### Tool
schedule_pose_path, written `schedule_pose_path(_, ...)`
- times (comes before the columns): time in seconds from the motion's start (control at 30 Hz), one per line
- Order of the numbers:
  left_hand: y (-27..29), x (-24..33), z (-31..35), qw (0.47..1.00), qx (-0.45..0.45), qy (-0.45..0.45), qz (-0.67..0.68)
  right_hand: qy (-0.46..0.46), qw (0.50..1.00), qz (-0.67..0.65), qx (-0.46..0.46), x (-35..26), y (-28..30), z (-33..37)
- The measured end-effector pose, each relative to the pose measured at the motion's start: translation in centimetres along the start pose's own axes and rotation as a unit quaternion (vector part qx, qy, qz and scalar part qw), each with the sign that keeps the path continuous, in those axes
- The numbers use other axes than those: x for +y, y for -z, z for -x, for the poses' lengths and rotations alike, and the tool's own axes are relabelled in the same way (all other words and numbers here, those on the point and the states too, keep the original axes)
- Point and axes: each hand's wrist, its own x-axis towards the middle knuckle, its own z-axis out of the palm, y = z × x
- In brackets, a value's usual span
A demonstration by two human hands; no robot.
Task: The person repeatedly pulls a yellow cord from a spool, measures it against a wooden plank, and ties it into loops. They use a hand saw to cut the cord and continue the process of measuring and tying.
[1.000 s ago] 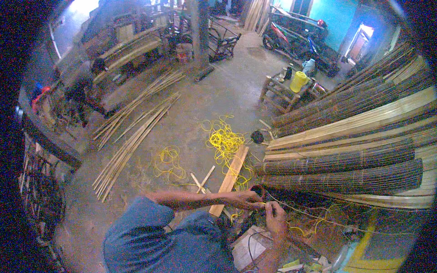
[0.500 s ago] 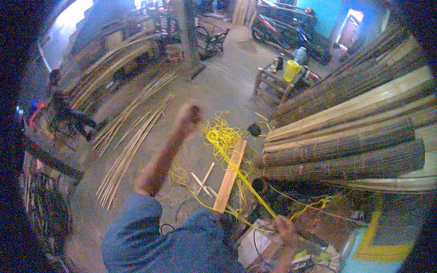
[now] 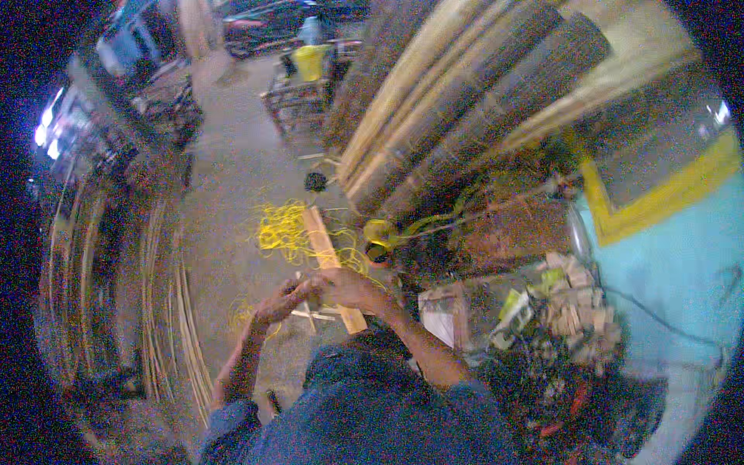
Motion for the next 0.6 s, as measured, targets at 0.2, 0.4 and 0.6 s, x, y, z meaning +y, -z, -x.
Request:
schedule_pose_path(0.2,5.5,-4.5,5.4,0.979,0.148,0.138,-0.001,-0.069,0.986,0.098,-0.119,-1.7,7.5,3.2)
schedule_pose_path(0.4,20.5,-11.7,16.9,0.877,0.405,0.148,-0.21,-0.153,0.979,0.023,-0.13,-2.8,15.6,11.4)
schedule_pose_path(0.6,34.2,-15.7,24.4,0.676,0.555,0.141,-0.464,-0.208,0.964,-0.121,0.113,6.2,15.8,16.8)
